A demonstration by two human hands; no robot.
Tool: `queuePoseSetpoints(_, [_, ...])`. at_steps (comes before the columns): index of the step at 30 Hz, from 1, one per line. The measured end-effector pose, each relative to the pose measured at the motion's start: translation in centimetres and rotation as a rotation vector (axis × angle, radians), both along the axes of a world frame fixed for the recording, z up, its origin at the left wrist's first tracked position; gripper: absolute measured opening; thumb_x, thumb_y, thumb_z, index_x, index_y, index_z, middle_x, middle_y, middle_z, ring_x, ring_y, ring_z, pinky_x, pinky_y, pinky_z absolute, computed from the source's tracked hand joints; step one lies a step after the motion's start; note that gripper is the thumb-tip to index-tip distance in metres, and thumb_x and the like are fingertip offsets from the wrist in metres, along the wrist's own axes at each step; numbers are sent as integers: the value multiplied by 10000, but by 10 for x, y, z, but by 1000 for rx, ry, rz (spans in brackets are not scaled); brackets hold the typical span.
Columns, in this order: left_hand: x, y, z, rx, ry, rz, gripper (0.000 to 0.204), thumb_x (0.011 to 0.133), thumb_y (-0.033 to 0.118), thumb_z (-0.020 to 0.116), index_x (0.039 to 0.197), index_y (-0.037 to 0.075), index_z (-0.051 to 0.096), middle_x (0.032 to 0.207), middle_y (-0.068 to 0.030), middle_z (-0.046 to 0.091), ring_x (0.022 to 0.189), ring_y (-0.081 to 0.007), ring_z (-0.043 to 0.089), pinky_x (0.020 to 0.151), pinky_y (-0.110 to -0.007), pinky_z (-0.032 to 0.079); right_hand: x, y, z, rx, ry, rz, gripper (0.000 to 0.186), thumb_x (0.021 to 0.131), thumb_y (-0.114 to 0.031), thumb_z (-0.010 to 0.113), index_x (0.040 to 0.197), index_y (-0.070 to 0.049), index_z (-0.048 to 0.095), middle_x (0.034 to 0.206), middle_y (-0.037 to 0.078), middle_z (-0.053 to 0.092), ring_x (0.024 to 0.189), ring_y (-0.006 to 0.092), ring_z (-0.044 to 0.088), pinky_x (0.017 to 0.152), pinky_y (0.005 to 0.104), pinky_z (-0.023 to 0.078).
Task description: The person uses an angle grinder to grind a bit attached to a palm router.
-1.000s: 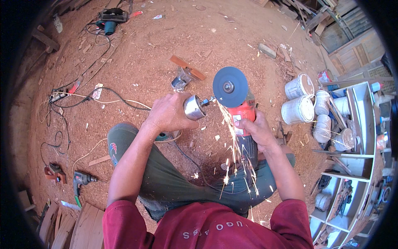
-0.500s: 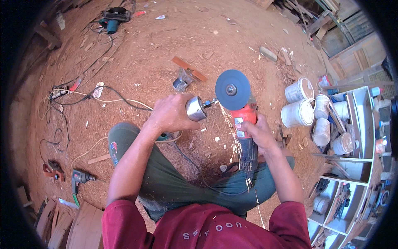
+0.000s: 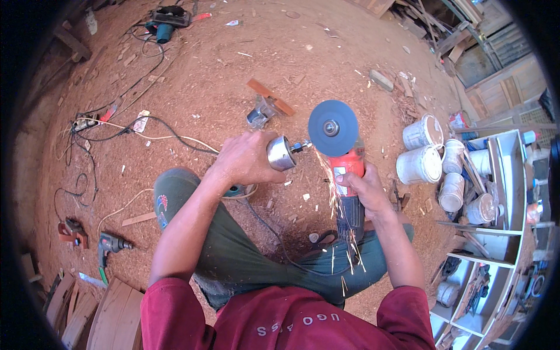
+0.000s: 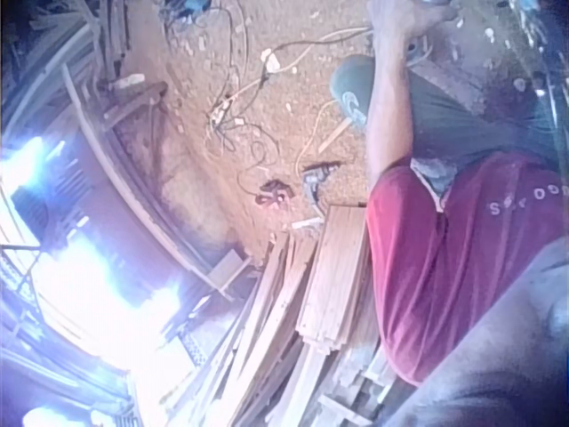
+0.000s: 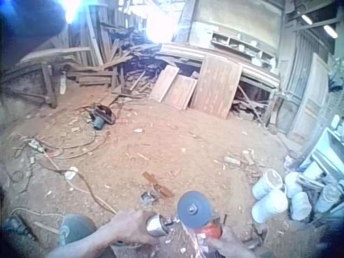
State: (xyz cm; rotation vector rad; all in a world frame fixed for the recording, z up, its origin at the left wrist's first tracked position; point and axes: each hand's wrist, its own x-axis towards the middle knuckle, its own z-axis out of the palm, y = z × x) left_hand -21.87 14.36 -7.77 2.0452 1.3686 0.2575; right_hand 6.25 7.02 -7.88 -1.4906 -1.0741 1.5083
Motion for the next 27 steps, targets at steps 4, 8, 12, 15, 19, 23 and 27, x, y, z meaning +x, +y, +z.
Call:
queuePoseSetpoints(4, [-1, 0, -4, 10, 9, 0, 629, 556, 397, 831, 1085, 74, 723, 974, -170, 760, 951, -367, 725, 858, -479, 555, 0, 0, 2, -26, 8, 8, 421, 786, -112, 781, 1155, -8, 607, 966, 38, 659, 827, 117, 649, 734, 304, 551])
queuePoseSetpoints(8, [0, 0, -3, 5, 5, 1, 632, 555, 399, 833, 1084, 71, 723, 973, -174, 760, 952, -367, 726, 862, -483, 555, 1, 1, 0, 2, -9, 12, 410, 790, -101, 777, 1149, -6, 604, 954, 48, 658, 807, 124, 658, 713, 310, 566])
queuePoseSetpoints(12, [0, 0, -2, -6, 9, -2, 636, 557, 402, 835, 1089, 72, 723, 975, -175, 759, 954, -369, 726, 864, -484, 554, -4, 0, 6, -47, 49, -3, 392, 804, -94, 774, 1137, 5, 592, 939, 59, 656, 788, 146, 684, 692, 330, 607])
queuePoseSetpoints(15, [-1, 0, -1, -10, 8, 1, 638, 560, 399, 837, 1097, 75, 722, 978, -175, 759, 956, -369, 725, 865, -483, 554, -5, 0, 2, -5, 18, 6, 414, 818, -114, 733, 1171, 19, 563, 885, 115, 659, 704, 224, 726, 623, 361, 627])
queuePoseSetpoints(19, [-1, -1, -2, -10, -11, -3, 632, 579, 403, 840, 1100, 67, 718, 984, -186, 756, 968, -371, 724, 864, -474, 554, -2, 0, -1, -13, 37, 3, 396, 824, -119, 725, 1161, 19, 569, 864, 114, 662, 699, 225, 724, 624, 361, 627])
queuePoseSetpoints(23, [0, -2, 4, 53, -65, 1, 615, 572, 394, 837, 1070, 57, 710, 963, -191, 752, 961, -392, 716, 857, -484, 546, 2, 0, 2, 24, 43, -52, 383, 827, -141, 720, 1145, 17, 579, 861, 119, 668, 702, 230, 728, 636, 367, 628])
queuePoseSetpoints(27, [-15, 1, 5, -12, -290, -6, 582, 549, 298, 844, 1045, 35, 690, 895, -137, 737, 872, -278, 716, 827, -418, 549, 9, 3, 5, 34, 76, -112, 395, 821, -170, 723, 1137, 20, 580, 875, 123, 673, 713, 233, 733, 647, 368, 627])
